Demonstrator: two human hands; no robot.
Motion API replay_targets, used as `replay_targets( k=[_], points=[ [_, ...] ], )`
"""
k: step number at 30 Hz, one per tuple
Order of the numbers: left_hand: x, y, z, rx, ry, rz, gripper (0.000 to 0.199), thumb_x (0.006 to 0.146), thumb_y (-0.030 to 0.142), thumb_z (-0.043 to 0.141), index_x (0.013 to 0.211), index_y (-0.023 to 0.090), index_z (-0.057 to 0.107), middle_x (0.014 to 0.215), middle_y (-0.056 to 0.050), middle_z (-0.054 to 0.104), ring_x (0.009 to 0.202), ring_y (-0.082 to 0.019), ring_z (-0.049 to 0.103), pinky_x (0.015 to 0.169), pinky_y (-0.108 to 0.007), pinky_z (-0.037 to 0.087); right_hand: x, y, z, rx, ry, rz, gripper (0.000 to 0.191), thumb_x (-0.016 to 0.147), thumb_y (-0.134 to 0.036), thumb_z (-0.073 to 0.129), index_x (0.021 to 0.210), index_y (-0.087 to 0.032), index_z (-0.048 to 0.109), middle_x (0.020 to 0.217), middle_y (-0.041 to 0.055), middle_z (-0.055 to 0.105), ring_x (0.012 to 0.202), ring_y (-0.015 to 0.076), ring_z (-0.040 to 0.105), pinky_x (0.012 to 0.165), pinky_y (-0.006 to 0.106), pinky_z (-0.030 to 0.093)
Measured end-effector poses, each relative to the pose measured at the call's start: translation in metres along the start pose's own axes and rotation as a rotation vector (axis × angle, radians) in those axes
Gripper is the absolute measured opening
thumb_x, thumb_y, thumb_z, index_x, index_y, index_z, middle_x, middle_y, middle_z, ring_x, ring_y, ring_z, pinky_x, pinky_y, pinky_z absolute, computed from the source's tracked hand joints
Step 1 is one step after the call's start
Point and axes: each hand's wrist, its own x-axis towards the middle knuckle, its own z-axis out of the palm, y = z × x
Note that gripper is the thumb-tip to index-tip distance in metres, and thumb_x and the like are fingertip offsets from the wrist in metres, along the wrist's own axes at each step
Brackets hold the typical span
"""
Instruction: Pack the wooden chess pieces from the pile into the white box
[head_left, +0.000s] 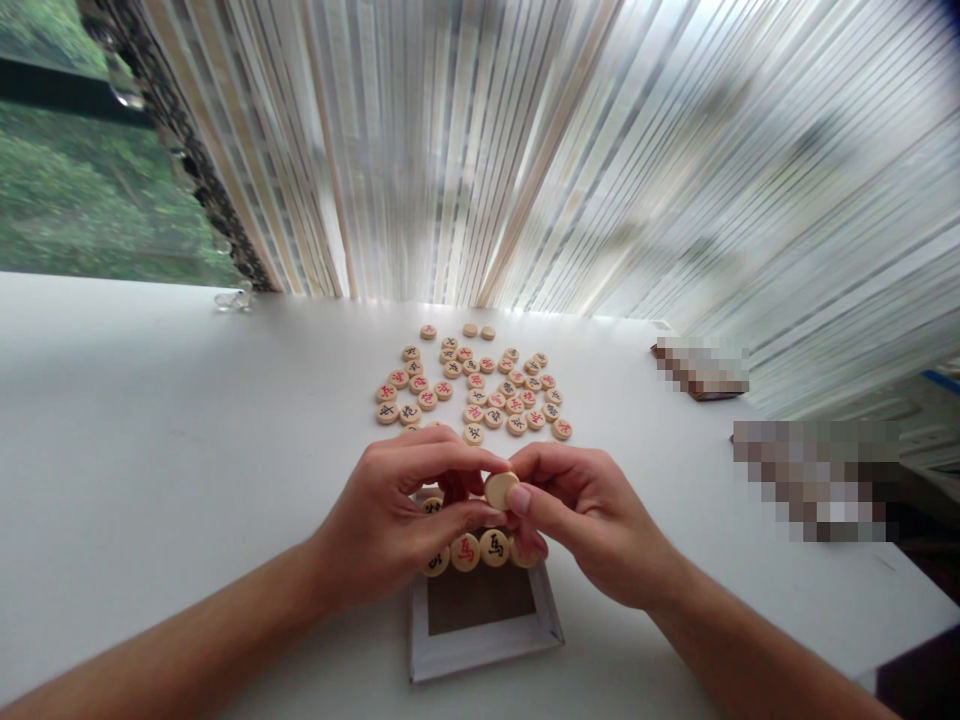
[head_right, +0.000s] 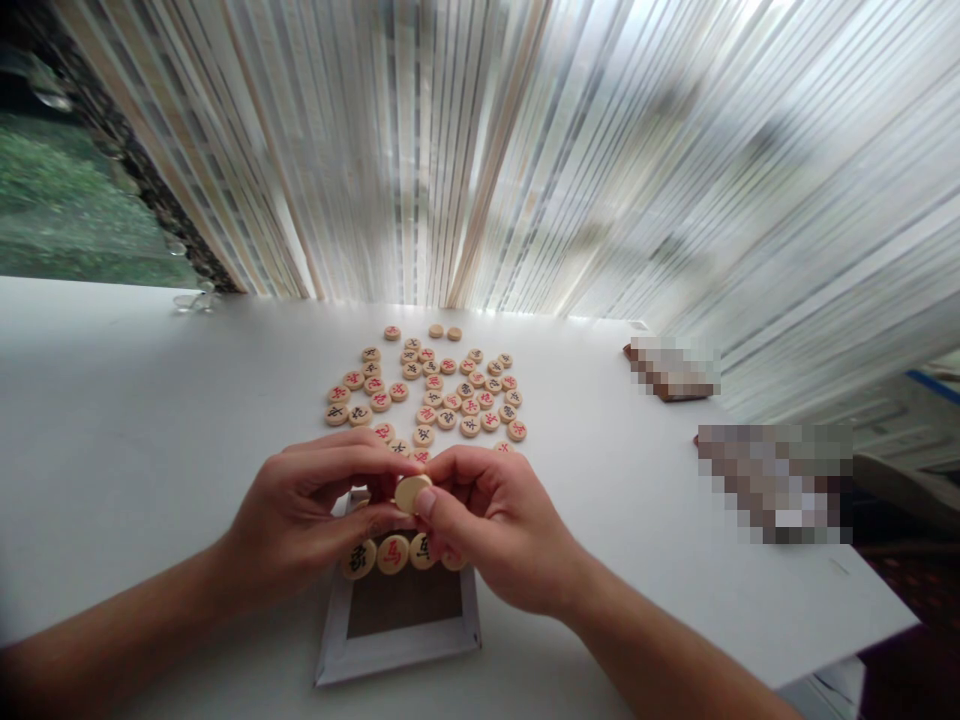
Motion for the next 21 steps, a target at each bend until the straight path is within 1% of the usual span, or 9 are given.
replay_targets(
  k=[5, 8, 10, 12, 15, 18, 21],
  points=[
    [0.0005, 0.0012, -0.0004, 0.007, -0.010, 0.018, 0.024, 0.084, 0.013, 0.088, 0.107, 0.018, 0.085, 0.084, -0.003, 0.073, 0.069, -0.010, 0.068, 0.065, -0.019, 0.059, 0.0004, 0.0025, -0.0013, 0.006, -0.016, -0.017, 0.027, 0.083, -0.036, 0.092, 0.086, -0.014, 0.077, 0.060, 0.0007, 0.069, 0.049, 0.0081, 0.060, 0.049, 0.016, 0.049],
    [0.0005, 0.0023, -0.0003, 0.019, -0.022, 0.027, 0.021, 0.086, 0.014, 0.085, 0.107, 0.015, 0.084, 0.085, -0.004, 0.071, 0.068, -0.011, 0.067, 0.064, -0.021, 0.059, 0.0000, 0.0039, -0.0012, -0.004, -0.016, -0.039, 0.023, 0.084, -0.032, 0.091, 0.088, -0.014, 0.078, 0.061, 0.0013, 0.071, 0.050, 0.0091, 0.061, 0.048, 0.016, 0.049],
    [0.0005, 0.0019, 0.0001, 0.029, -0.024, 0.023, 0.021, 0.088, 0.014, 0.083, 0.108, 0.015, 0.083, 0.086, -0.005, 0.071, 0.068, -0.011, 0.067, 0.062, -0.022, 0.059, -0.0003, 0.0047, -0.0008, -0.040, 0.002, -0.083, 0.019, 0.084, -0.029, 0.090, 0.090, -0.015, 0.079, 0.062, 0.0008, 0.071, 0.052, 0.0093, 0.061, 0.050, 0.017, 0.050],
    [0.0003, 0.0002, 0.0005, 0.039, -0.012, 0.010, 0.020, 0.089, 0.013, 0.081, 0.108, 0.015, 0.082, 0.087, -0.005, 0.072, 0.068, -0.012, 0.066, 0.060, -0.022, 0.058, -0.0001, 0.0056, -0.0005, -0.097, 0.034, -0.151, 0.016, 0.084, -0.025, 0.089, 0.092, -0.015, 0.080, 0.068, 0.0012, 0.072, 0.057, 0.0094, 0.063, 0.054, 0.017, 0.052],
    [0.0002, -0.0037, 0.0008, 0.054, 0.031, 0.011, 0.015, 0.089, 0.010, 0.079, 0.102, 0.017, 0.080, 0.090, -0.005, 0.072, 0.070, -0.012, 0.067, 0.059, -0.021, 0.057, 0.0005, 0.0075, -0.0012, -0.178, 0.064, -0.238, 0.013, 0.089, -0.023, 0.083, 0.100, -0.017, 0.081, 0.083, 0.0046, 0.078, 0.070, 0.0117, 0.070, 0.065, 0.019, 0.058],
    [0.0006, -0.0062, 0.0001, 0.090, 0.071, 0.058, 0.013, 0.088, 0.007, 0.079, 0.095, 0.018, 0.080, 0.094, -0.004, 0.072, 0.073, -0.011, 0.067, 0.060, -0.020, 0.056, 0.0007, 0.0093, -0.0031, -0.231, 0.056, -0.266, 0.019, 0.093, -0.025, 0.079, 0.111, -0.017, 0.080, 0.093, 0.0077, 0.081, 0.080, 0.0154, 0.075, 0.074, 0.025, 0.062],
    [0.0009, -0.0062, -0.0013, 0.140, 0.083, 0.124, 0.018, 0.086, 0.002, 0.079, 0.093, 0.019, 0.080, 0.094, -0.004, 0.072, 0.075, -0.011, 0.068, 0.062, -0.019, 0.056, 0.0010, 0.0101, -0.0047, -0.277, 0.062, -0.300, 0.024, 0.092, -0.025, 0.081, 0.114, -0.017, 0.079, 0.094, 0.0079, 0.080, 0.082, 0.0172, 0.075, 0.074, 0.027, 0.063]
  ],
)
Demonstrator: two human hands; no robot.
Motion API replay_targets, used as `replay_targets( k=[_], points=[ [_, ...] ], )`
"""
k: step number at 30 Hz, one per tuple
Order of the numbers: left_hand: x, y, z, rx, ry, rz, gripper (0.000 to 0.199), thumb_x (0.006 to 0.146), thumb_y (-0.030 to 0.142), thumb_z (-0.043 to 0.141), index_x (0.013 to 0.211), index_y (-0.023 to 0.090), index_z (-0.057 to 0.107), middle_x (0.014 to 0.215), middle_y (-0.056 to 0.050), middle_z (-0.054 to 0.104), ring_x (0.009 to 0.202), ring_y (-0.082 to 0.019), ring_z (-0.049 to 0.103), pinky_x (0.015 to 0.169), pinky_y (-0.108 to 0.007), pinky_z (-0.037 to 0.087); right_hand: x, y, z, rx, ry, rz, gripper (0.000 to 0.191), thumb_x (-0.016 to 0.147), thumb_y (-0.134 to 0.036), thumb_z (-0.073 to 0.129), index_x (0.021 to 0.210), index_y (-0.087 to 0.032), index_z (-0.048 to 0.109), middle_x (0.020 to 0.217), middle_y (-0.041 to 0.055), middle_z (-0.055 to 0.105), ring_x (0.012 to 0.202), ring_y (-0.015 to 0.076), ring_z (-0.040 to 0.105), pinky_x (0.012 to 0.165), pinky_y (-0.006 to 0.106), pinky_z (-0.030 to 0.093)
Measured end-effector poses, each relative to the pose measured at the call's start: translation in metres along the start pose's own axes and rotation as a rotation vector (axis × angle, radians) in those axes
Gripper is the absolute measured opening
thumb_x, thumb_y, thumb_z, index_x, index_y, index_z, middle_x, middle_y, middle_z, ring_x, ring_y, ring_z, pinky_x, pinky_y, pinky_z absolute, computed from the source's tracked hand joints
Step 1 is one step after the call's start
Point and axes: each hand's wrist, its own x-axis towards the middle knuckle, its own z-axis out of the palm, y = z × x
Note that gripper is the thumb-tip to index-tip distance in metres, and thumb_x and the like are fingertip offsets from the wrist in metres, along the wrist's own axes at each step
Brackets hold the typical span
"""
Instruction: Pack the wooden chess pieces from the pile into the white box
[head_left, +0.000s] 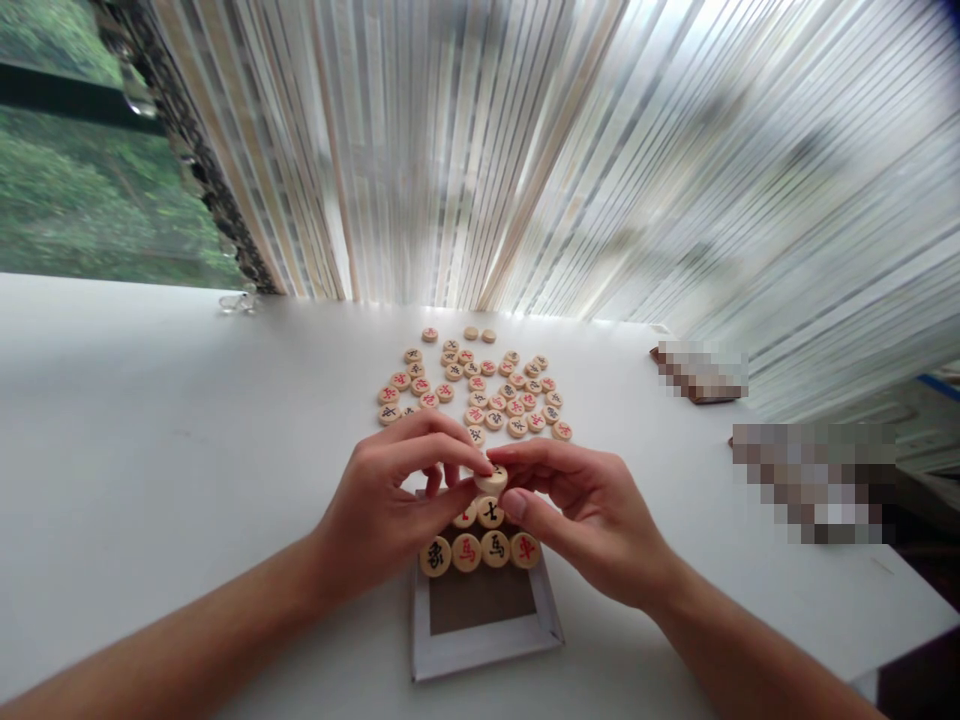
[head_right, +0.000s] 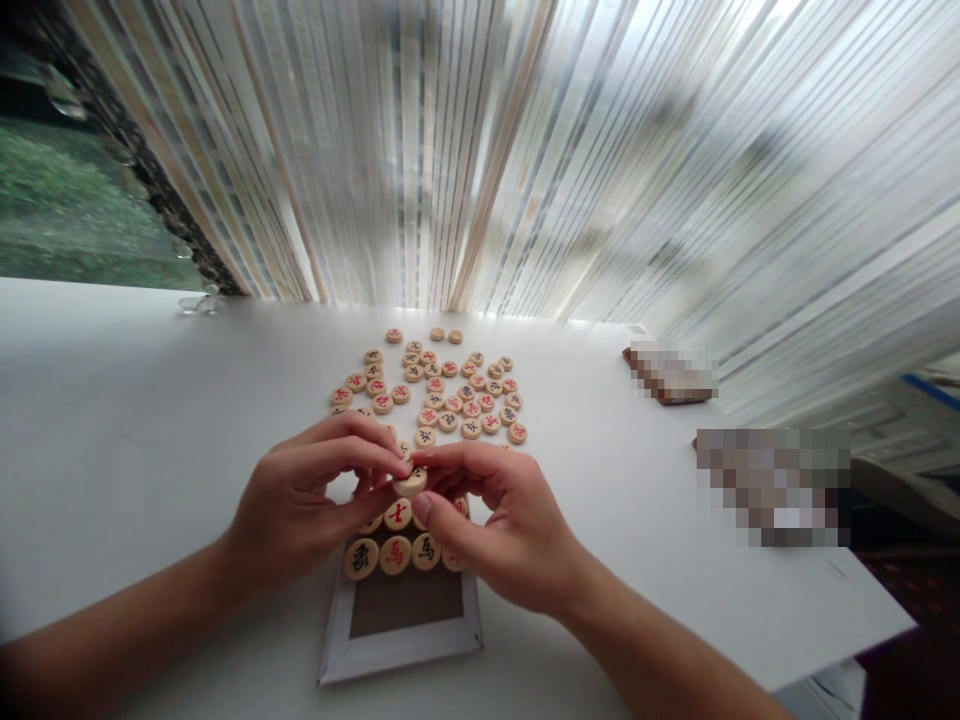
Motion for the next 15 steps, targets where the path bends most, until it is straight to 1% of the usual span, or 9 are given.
replay_targets(
  k=[3, 6, 8, 11, 15],
  points=[
    [-0.0005, 0.0003, -0.0015, 0.027, -0.011, 0.057, 0.024, 0.086, -0.002, 0.077, 0.095, 0.019, 0.080, 0.094, -0.003, 0.072, 0.076, -0.010, 0.068, 0.063, -0.018, 0.056, 0.0011, 0.0000, -0.0008, -0.066, 0.003, -0.056, 0.024, 0.090, -0.022, 0.082, 0.113, -0.016, 0.080, 0.090, 0.0071, 0.079, 0.079, 0.0174, 0.074, 0.071, 0.027, 0.062],
    [-0.0014, -0.0006, -0.0022, 0.045, -0.033, 0.093, 0.024, 0.086, -0.002, 0.077, 0.096, 0.019, 0.080, 0.095, -0.003, 0.071, 0.075, -0.010, 0.067, 0.063, -0.018, 0.056, 0.0023, -0.0009, -0.0017, -0.124, -0.014, -0.083, 0.026, 0.089, -0.023, 0.083, 0.114, -0.015, 0.080, 0.089, 0.0072, 0.080, 0.073, 0.0160, 0.071, 0.067, 0.027, 0.061],
    [-0.0017, -0.0010, -0.0021, 0.063, -0.046, 0.103, 0.023, 0.086, -0.001, 0.078, 0.096, 0.019, 0.080, 0.097, -0.004, 0.071, 0.075, -0.010, 0.067, 0.063, -0.018, 0.056, 0.0027, -0.0017, -0.0027, -0.158, -0.023, -0.084, 0.027, 0.089, -0.023, 0.085, 0.114, -0.015, 0.081, 0.085, 0.0062, 0.079, 0.070, 0.0152, 0.070, 0.065, 0.027, 0.060],
    [-0.0015, 0.0002, -0.0012, 0.084, -0.063, 0.116, 0.020, 0.087, 0.001, 0.079, 0.096, 0.019, 0.080, 0.096, -0.004, 0.071, 0.075, -0.010, 0.067, 0.065, -0.018, 0.057, 0.0029, -0.0030, -0.0038, -0.230, -0.018, -0.099, 0.023, 0.088, -0.022, 0.085, 0.109, -0.016, 0.082, 0.081, 0.0046, 0.078, 0.068, 0.0149, 0.069, 0.066, 0.028, 0.059],
    [-0.0013, 0.0040, -0.0001, 0.085, -0.067, 0.103, 0.020, 0.086, 0.000, 0.076, 0.097, 0.017, 0.078, 0.094, -0.004, 0.071, 0.071, -0.009, 0.066, 0.062, -0.018, 0.056, 0.0027, -0.0041, -0.0039, -0.323, -0.006, -0.144, 0.019, 0.087, -0.020, 0.083, 0.106, -0.017, 0.081, 0.081, 0.0044, 0.078, 0.068, 0.0153, 0.069, 0.065, 0.028, 0.058]
  ],
)
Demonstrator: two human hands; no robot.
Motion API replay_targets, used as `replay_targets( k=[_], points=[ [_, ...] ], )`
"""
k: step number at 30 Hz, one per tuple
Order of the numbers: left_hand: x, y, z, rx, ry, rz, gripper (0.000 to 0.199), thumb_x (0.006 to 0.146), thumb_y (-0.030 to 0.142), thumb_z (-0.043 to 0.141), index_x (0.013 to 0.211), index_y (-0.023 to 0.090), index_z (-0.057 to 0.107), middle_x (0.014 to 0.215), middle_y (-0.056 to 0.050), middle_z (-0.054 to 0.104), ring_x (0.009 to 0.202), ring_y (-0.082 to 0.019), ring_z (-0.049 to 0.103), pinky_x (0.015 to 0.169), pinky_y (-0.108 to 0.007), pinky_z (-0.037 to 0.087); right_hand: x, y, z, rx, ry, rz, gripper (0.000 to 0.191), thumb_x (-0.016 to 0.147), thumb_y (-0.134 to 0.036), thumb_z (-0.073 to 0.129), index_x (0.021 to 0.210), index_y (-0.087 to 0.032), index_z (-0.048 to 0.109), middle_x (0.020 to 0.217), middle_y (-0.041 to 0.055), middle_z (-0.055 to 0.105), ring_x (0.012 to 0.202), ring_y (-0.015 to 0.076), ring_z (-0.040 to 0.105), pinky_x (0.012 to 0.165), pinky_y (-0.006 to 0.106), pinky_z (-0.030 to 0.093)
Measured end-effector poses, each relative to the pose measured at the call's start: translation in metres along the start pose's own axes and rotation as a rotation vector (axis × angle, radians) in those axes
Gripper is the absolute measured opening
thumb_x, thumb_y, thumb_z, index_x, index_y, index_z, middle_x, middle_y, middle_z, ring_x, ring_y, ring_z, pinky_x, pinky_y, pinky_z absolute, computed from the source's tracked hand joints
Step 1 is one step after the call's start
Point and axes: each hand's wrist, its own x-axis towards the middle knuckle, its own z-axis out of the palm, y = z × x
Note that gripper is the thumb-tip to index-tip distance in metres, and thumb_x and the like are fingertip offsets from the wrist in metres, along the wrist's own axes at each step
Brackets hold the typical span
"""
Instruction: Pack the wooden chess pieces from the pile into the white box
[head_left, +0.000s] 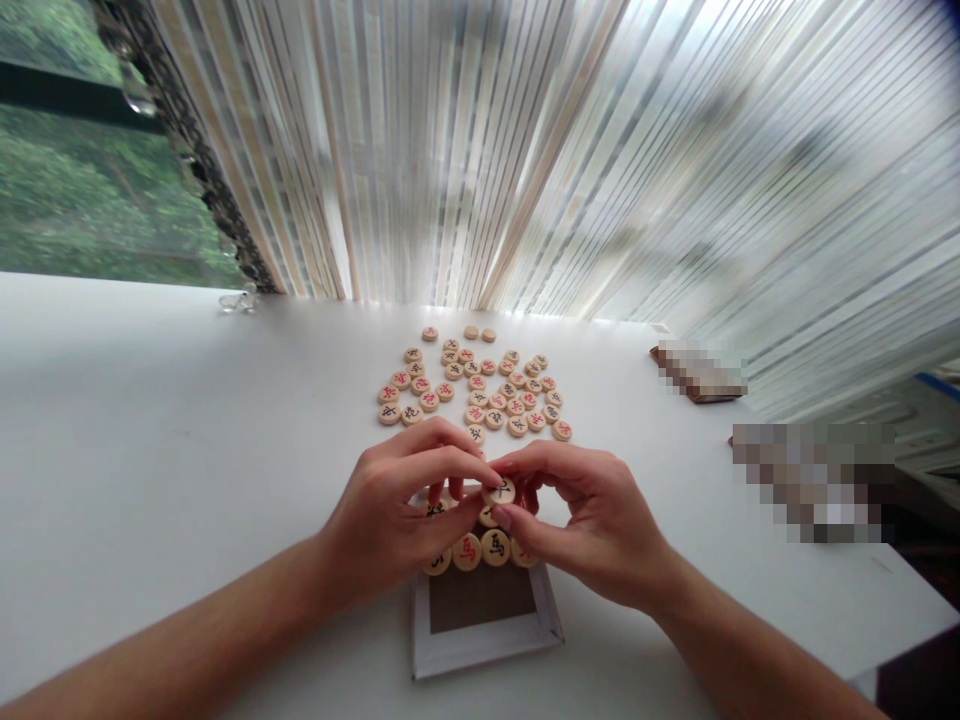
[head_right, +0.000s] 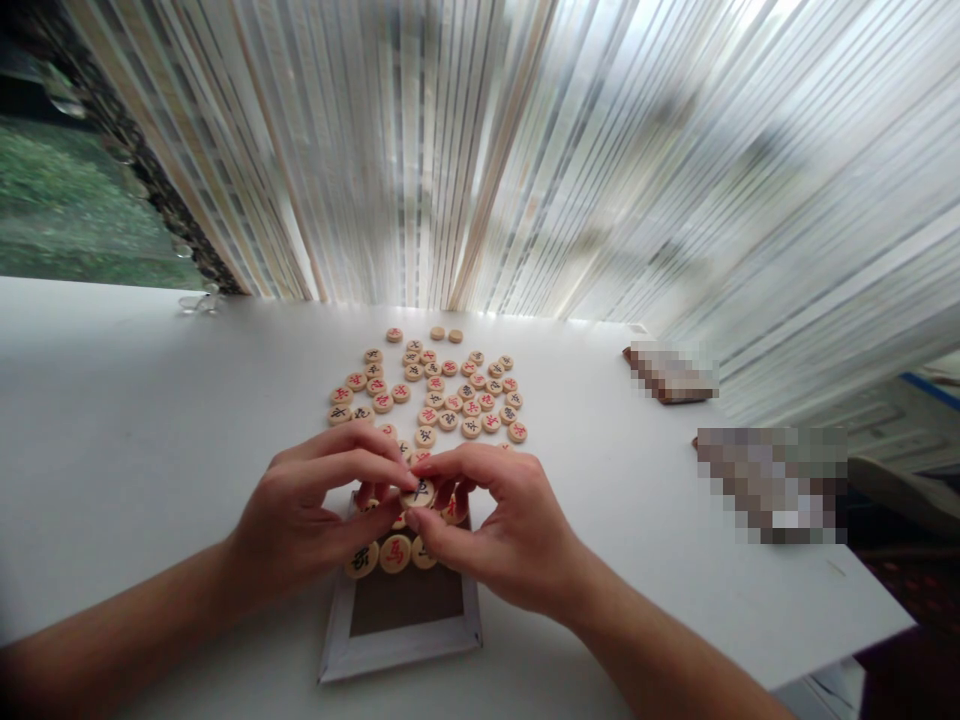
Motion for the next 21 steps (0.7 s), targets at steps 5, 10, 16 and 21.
replay_targets(
  k=[5, 10, 16, 21],
  points=[
    [0.000, -0.005, -0.005, 0.026, 0.044, -0.114, 0.025, 0.085, 0.000, 0.067, 0.102, 0.016, 0.075, 0.094, -0.005, 0.072, 0.076, -0.012, 0.067, 0.064, -0.021, 0.057, -0.001, -0.001, 0.000, -0.123, 0.059, -0.102, 0.023, 0.083, -0.015, 0.080, 0.107, -0.016, 0.079, 0.079, 0.0023, 0.077, 0.066, 0.0141, 0.068, 0.066, 0.027, 0.058],
    [0.003, -0.022, -0.015, 0.014, 0.169, -0.282, 0.014, 0.088, 0.009, 0.067, 0.098, 0.015, 0.075, 0.093, -0.005, 0.073, 0.076, -0.014, 0.069, 0.065, -0.024, 0.057, -0.004, -0.006, 0.001, -0.243, 0.053, -0.195, 0.021, 0.084, -0.016, 0.077, 0.104, -0.018, 0.075, 0.079, 0.0013, 0.076, 0.064, 0.0139, 0.067, 0.065, 0.026, 0.058],
    [0.005, -0.030, -0.016, -0.049, 0.203, -0.361, 0.011, 0.088, 0.014, 0.068, 0.096, 0.015, 0.075, 0.094, -0.006, 0.076, 0.074, -0.014, 0.069, 0.061, -0.023, 0.056, -0.008, -0.016, 0.007, -0.227, -0.091, -0.304, 0.025, 0.085, -0.013, 0.075, 0.109, -0.020, 0.071, 0.091, 0.0061, 0.077, 0.078, 0.0187, 0.069, 0.075, 0.031, 0.060],
    [0.005, -0.027, -0.015, -0.015, 0.201, -0.350, 0.012, 0.085, 0.014, 0.067, 0.092, 0.015, 0.077, 0.091, -0.006, 0.077, 0.076, -0.016, 0.071, 0.062, -0.024, 0.057, -0.012, -0.019, 0.016, -0.245, -0.231, -0.382, 0.023, 0.089, -0.015, 0.075, 0.111, -0.019, 0.071, 0.098, 0.0092, 0.075, 0.087, 0.0209, 0.067, 0.085, 0.035, 0.060]
  ],
)
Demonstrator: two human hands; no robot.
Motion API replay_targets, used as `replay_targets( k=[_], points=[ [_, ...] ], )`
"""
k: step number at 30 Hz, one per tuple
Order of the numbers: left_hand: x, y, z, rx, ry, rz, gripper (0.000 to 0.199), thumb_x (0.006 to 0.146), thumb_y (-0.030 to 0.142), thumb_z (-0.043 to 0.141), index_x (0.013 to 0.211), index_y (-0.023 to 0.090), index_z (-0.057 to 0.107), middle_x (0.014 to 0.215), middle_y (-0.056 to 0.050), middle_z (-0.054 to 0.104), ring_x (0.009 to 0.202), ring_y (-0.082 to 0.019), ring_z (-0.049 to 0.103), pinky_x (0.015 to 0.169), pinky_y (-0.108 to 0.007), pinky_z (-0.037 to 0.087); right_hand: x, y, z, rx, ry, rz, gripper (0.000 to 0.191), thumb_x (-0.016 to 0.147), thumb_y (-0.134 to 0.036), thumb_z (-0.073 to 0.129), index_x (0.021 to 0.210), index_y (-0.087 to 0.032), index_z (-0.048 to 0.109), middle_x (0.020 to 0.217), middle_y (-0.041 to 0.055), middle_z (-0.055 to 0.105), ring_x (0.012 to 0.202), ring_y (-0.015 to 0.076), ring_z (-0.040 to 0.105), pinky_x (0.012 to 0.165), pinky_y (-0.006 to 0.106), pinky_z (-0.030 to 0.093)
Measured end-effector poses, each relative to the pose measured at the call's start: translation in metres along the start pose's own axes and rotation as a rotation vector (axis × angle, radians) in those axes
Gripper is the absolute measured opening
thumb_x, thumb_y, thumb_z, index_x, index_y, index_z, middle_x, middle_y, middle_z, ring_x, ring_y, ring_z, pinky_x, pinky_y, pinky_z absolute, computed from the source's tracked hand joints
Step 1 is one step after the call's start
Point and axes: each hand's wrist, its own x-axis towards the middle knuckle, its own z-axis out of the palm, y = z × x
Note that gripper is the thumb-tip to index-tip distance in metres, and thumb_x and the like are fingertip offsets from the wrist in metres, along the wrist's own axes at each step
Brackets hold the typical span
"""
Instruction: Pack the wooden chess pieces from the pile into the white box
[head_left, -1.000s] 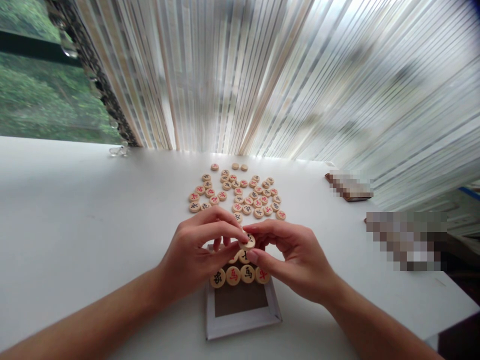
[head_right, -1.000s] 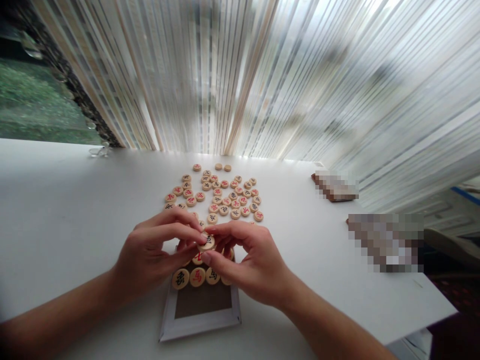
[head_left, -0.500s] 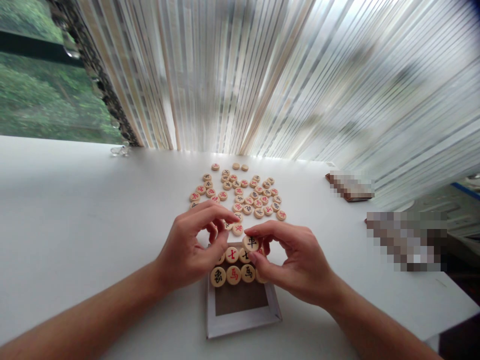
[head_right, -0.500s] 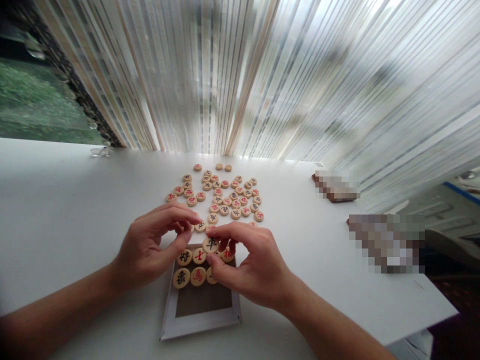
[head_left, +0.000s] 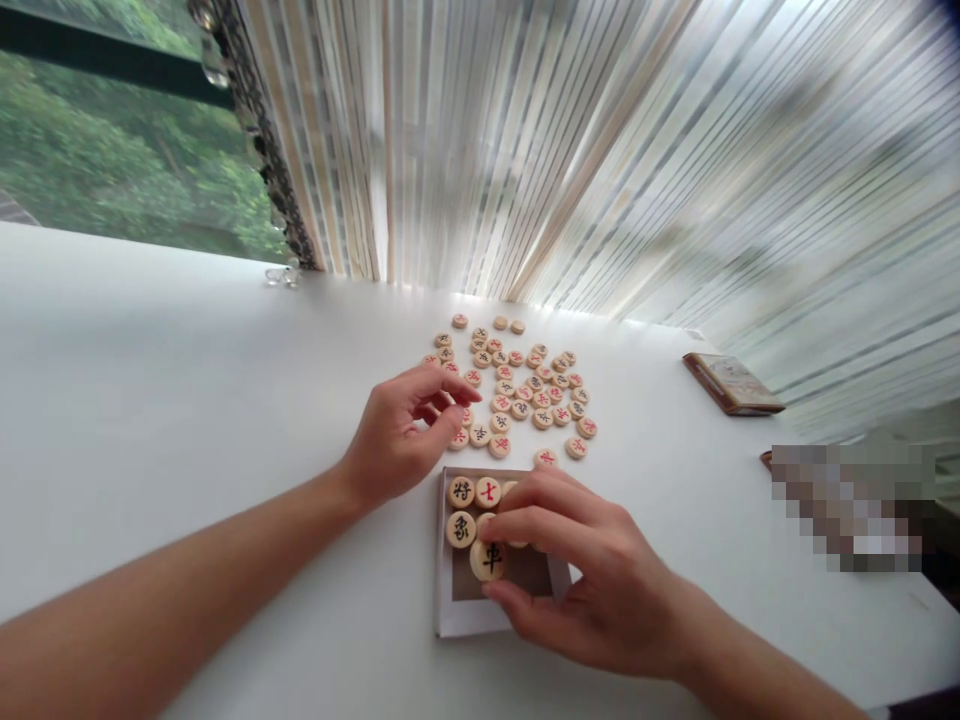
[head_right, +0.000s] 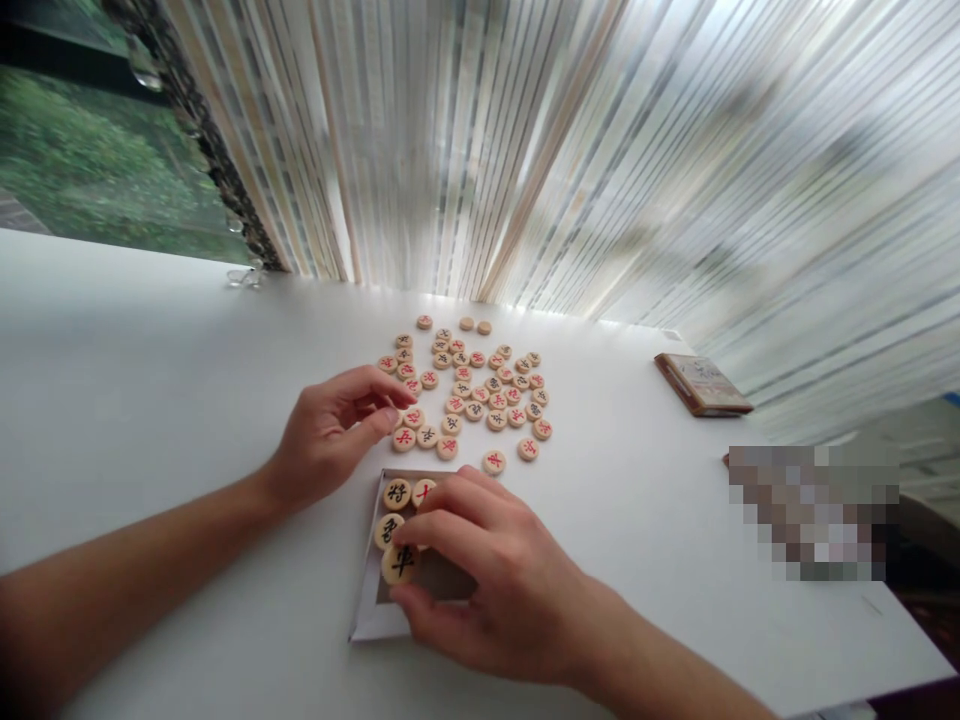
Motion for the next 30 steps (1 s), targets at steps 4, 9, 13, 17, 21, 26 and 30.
replay_targets(
  k=[4, 9, 13, 17, 21, 26, 30],
  points=[
    [0.000, 0.000, 0.001, 0.003, 0.002, 0.006, 0.013, 0.085, 0.015, 0.066, 0.091, 0.015, 0.077, 0.089, -0.006, 0.077, 0.074, -0.015, 0.071, 0.062, -0.024, 0.057, -0.003, -0.001, 0.005, 0.004, -0.075, -0.007, 0.021, 0.093, -0.016, 0.072, 0.113, -0.018, 0.070, 0.098, 0.0094, 0.075, 0.088, 0.0212, 0.064, 0.081, 0.033, 0.059],
    [0.000, -0.001, 0.002, 0.002, 0.000, -0.002, 0.015, 0.085, 0.014, 0.064, 0.090, 0.014, 0.078, 0.089, -0.007, 0.076, 0.076, -0.016, 0.072, 0.062, -0.024, 0.057, -0.004, -0.002, 0.006, -0.015, -0.110, 0.002, 0.021, 0.092, -0.017, 0.075, 0.112, -0.017, 0.072, 0.096, 0.0089, 0.074, 0.086, 0.0220, 0.062, 0.080, 0.035, 0.057],
    [0.000, -0.002, 0.002, -0.009, -0.004, -0.003, 0.016, 0.085, 0.013, 0.064, 0.090, 0.014, 0.078, 0.090, -0.008, 0.076, 0.076, -0.016, 0.071, 0.062, -0.024, 0.057, -0.005, -0.001, 0.009, -0.033, -0.144, -0.007, 0.019, 0.093, -0.018, 0.075, 0.111, -0.015, 0.073, 0.096, 0.0094, 0.074, 0.086, 0.0227, 0.061, 0.080, 0.036, 0.056],
    [0.000, -0.002, 0.002, -0.025, -0.011, -0.009, 0.016, 0.083, 0.012, 0.063, 0.090, 0.014, 0.078, 0.091, -0.008, 0.075, 0.077, -0.017, 0.071, 0.062, -0.024, 0.058, -0.006, 0.000, 0.012, -0.047, -0.158, -0.012, 0.013, 0.095, -0.017, 0.075, 0.108, -0.016, 0.076, 0.094, 0.0082, 0.074, 0.087, 0.0223, 0.061, 0.081, 0.036, 0.055],
    [0.000, -0.002, 0.003, -0.030, -0.009, -0.018, 0.016, 0.084, 0.013, 0.064, 0.090, 0.014, 0.078, 0.091, -0.008, 0.076, 0.077, -0.017, 0.071, 0.062, -0.024, 0.058, -0.007, 0.000, 0.011, -0.041, -0.155, -0.022, 0.006, 0.097, -0.017, 0.073, 0.100, -0.018, 0.078, 0.090, 0.0071, 0.073, 0.084, 0.0208, 0.059, 0.077, 0.034, 0.053],
    [0.000, -0.003, 0.003, -0.031, -0.010, -0.025, 0.016, 0.083, 0.013, 0.063, 0.089, 0.013, 0.078, 0.091, -0.008, 0.076, 0.076, -0.017, 0.072, 0.061, -0.024, 0.057, -0.007, -0.001, 0.006, -0.057, -0.239, -0.028, 0.013, 0.101, -0.018, 0.069, 0.100, -0.018, 0.082, 0.088, 0.0079, 0.069, 0.085, 0.0208, 0.056, 0.073, 0.033, 0.050],
    [0.000, -0.004, 0.004, -0.034, -0.010, -0.019, 0.016, 0.083, 0.014, 0.063, 0.089, 0.013, 0.078, 0.091, -0.008, 0.075, 0.077, -0.017, 0.072, 0.060, -0.024, 0.056, -0.007, 0.000, 0.003, -0.092, -0.312, -0.009, 0.018, 0.104, -0.019, 0.065, 0.105, -0.019, 0.083, 0.091, 0.0089, 0.067, 0.088, 0.0221, 0.056, 0.076, 0.034, 0.050]
  ],
)
